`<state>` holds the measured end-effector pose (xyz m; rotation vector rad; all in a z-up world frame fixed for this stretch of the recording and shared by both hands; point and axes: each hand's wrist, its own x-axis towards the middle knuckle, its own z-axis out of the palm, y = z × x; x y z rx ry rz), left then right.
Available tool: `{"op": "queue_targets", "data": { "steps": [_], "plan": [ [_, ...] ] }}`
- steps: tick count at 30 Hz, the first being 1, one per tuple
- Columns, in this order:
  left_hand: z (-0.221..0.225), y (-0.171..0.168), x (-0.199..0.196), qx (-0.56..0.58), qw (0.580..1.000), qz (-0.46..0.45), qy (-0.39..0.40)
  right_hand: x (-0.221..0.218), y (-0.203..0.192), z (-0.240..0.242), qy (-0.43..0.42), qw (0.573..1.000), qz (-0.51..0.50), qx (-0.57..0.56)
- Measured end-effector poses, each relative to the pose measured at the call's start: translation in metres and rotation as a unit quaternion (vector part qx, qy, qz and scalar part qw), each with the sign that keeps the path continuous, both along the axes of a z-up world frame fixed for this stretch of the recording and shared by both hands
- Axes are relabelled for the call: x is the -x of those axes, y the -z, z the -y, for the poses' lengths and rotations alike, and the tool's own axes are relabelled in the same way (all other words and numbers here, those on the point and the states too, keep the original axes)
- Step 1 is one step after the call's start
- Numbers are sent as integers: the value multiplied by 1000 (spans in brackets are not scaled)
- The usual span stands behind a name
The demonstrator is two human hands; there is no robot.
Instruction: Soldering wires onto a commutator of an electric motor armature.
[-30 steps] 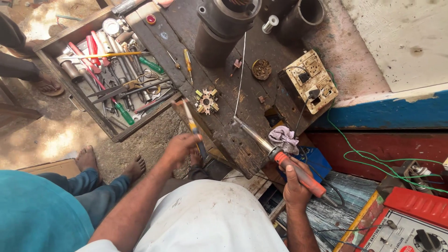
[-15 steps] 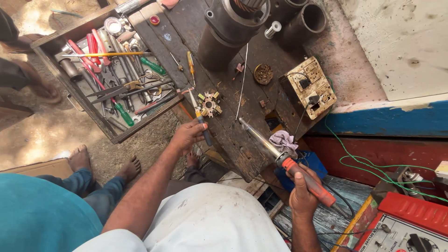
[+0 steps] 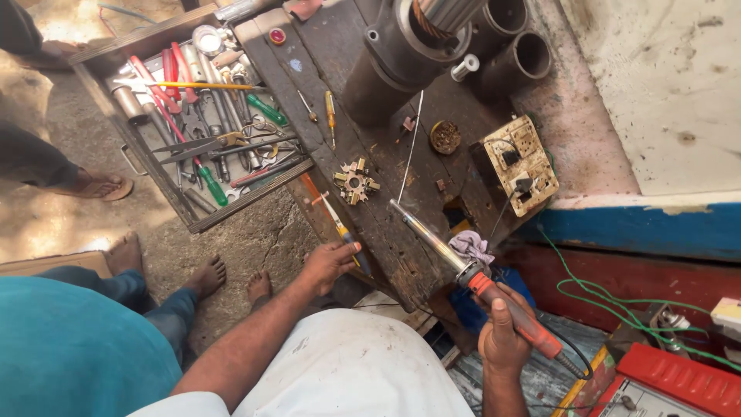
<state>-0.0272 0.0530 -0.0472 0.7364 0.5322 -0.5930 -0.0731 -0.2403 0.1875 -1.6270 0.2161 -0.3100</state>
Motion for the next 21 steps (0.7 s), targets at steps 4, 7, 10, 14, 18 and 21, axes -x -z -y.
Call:
{"op": "queue_targets", "data": {
  "steps": [4,7,10,14,18,21],
  "plan": [
    [24,3,4,50,997,-50,-17,-15,-4,1,-57,998,14,-12],
    [47,7,1,67,996,-49,-40,-29,-9,5,-87,996,13,8],
    [59,2,-7,70,995,-48,-45,-45,-13,4,-112,993,13,40],
    [62,-30,-21,62,995,-78,-13,-70,-29,-11,-159,984,15,78],
    [61,-35,-23,83,993,-77,-16,-89,-14,6,-186,982,-2,30],
    [56,-37,-24,53,997,-36,-45,-98,-19,5,-183,983,-9,31]
  ]
}}
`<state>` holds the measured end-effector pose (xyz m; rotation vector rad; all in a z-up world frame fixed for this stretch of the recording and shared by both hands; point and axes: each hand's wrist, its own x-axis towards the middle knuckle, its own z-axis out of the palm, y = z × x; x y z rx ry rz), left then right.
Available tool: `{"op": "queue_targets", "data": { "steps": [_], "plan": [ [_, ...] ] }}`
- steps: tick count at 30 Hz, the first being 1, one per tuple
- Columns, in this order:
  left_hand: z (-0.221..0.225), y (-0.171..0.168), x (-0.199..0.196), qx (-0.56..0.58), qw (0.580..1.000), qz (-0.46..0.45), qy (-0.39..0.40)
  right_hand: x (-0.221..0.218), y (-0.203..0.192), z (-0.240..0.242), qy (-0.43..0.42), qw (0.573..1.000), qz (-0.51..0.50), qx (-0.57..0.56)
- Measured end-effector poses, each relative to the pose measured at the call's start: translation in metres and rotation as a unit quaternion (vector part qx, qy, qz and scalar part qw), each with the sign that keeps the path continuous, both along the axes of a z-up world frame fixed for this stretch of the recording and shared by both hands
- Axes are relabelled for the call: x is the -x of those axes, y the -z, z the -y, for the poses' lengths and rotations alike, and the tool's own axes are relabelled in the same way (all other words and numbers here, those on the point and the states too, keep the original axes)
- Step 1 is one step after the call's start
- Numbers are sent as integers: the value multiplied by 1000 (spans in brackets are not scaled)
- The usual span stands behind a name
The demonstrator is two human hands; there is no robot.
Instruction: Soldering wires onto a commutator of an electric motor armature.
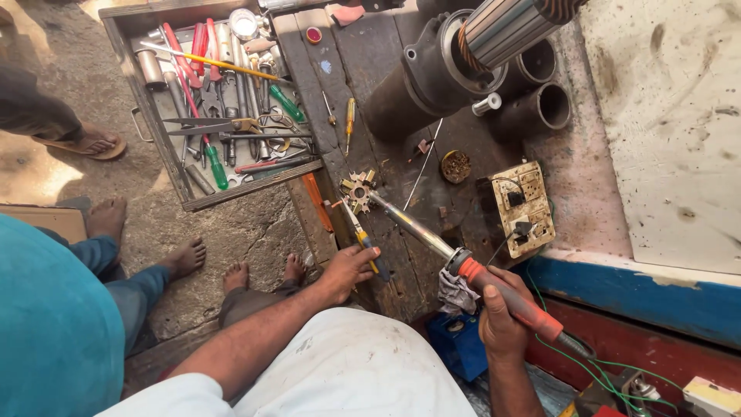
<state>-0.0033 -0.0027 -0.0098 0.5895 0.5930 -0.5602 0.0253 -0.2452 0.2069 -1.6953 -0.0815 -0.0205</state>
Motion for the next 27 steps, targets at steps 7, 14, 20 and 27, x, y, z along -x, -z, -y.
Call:
{"op": "queue_targets", "data": {
  "steps": [7,14,20,27],
  "plan": [
    [-20,-9,-23,-113,987,110,-37,-4,0,28,26,999,12,-35],
    [-51,-12,-29,-167,980,91,-64,2,1,45,54,997,2,-62],
    [-104,14,-28,-140,985,99,-27,13,8,41,68,995,9,-72],
    [-126,46,-10,-152,980,58,118,24,23,24,77,996,9,-38]
  ]
}}
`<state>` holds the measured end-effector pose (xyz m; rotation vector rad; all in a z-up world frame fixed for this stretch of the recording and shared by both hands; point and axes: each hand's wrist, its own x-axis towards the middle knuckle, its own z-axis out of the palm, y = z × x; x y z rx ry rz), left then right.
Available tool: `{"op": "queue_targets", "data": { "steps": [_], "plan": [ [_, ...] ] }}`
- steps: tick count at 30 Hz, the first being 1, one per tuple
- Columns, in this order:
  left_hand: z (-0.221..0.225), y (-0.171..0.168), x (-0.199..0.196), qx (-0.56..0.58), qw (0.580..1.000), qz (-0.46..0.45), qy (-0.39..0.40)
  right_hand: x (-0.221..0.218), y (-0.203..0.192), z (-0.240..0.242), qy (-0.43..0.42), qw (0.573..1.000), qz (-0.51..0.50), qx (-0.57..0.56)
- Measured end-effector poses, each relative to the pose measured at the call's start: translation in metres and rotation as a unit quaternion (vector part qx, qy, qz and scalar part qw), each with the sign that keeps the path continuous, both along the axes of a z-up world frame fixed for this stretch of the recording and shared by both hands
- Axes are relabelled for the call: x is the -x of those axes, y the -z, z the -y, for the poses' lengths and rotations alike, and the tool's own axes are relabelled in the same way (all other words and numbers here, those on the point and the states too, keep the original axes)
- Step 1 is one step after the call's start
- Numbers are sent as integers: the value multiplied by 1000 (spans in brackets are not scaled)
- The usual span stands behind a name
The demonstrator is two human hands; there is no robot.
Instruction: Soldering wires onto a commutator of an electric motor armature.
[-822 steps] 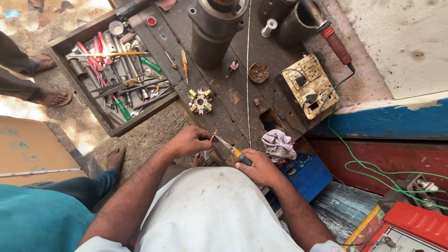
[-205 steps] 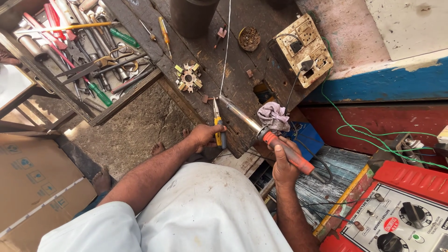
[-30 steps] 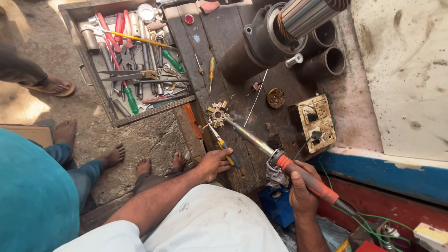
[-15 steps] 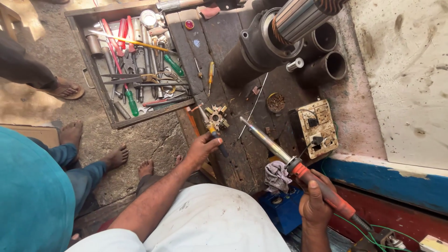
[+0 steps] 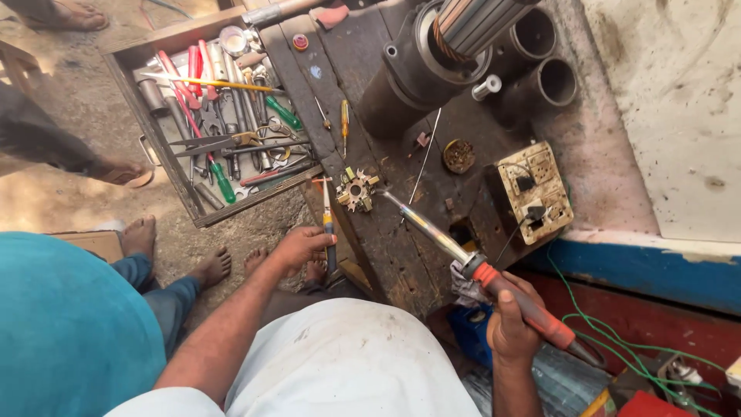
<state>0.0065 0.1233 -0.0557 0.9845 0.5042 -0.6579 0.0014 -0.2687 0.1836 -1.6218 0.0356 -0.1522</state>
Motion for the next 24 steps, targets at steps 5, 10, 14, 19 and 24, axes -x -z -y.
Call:
{"op": "queue_targets", "data": {
  "steps": [5,10,14,19,24],
  "plan": [
    [15,-19,4,-67,997,-6,41,-19,-7,-31,-31,999,-12,-1],
    [25,-8,6,-44,999,-8,27,-46,6,-37,-52,998,-20,6],
    [26,-13,8,-51,998,-20,11,-68,5,-48,-95,995,-42,-4],
    [21,-33,4,-96,995,-8,24,-88,5,-60,-119,991,-55,14],
    [28,-19,7,-75,997,-14,4,-105,0,-69,-150,985,-81,27]
  ]
}}
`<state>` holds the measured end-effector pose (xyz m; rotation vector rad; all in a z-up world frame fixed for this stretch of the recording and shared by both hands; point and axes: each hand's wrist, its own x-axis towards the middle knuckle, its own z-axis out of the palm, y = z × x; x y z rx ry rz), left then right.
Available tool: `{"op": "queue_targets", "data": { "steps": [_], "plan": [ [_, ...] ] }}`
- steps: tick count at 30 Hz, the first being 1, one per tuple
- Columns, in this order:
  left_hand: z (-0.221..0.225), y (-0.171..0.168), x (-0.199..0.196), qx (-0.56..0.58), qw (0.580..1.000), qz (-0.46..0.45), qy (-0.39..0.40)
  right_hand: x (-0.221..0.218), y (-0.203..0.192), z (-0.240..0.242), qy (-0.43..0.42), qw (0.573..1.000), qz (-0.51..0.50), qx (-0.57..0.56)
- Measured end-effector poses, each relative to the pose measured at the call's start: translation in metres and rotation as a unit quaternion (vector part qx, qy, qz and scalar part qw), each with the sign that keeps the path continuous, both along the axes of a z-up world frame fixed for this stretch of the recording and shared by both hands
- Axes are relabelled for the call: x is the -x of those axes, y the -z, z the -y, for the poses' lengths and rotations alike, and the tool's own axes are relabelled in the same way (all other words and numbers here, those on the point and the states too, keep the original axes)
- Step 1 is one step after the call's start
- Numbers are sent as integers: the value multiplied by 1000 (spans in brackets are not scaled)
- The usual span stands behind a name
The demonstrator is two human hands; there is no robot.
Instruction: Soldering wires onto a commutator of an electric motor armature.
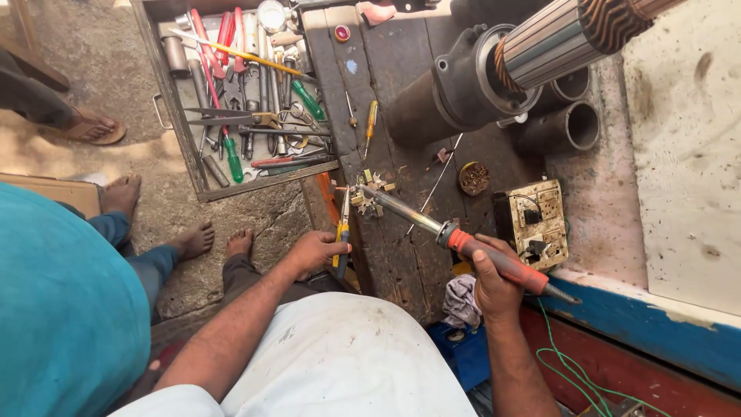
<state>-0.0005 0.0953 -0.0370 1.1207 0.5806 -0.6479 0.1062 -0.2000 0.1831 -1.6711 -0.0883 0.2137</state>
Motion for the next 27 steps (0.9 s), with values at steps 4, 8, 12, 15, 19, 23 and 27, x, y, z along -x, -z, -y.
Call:
{"op": "queue_targets", "data": {
  "steps": [4,8,12,15,19,23,27],
  "plan": [
    [-1,-10,-2,-24,1000,-6,4,-14,0,0,-40,999,-10,4],
    [-1,-14,-4,-47,999,-5,14,-24,-9,-7,-64,997,-18,44],
    [1,-11,1,8,999,-19,-28,-39,-10,-6,-94,993,-7,72],
    [1,-12,4,-38,999,-4,-22,-51,-9,-5,-113,990,-19,84],
    [-1,-17,6,-38,999,-12,-26,-68,-3,1,-156,983,11,94],
    [0,-18,6,-46,999,-13,-16,-82,-7,2,-184,970,48,149],
    [6,-13,12,-39,998,-15,-35,-88,-16,-5,-194,964,59,173]
  ]
}}
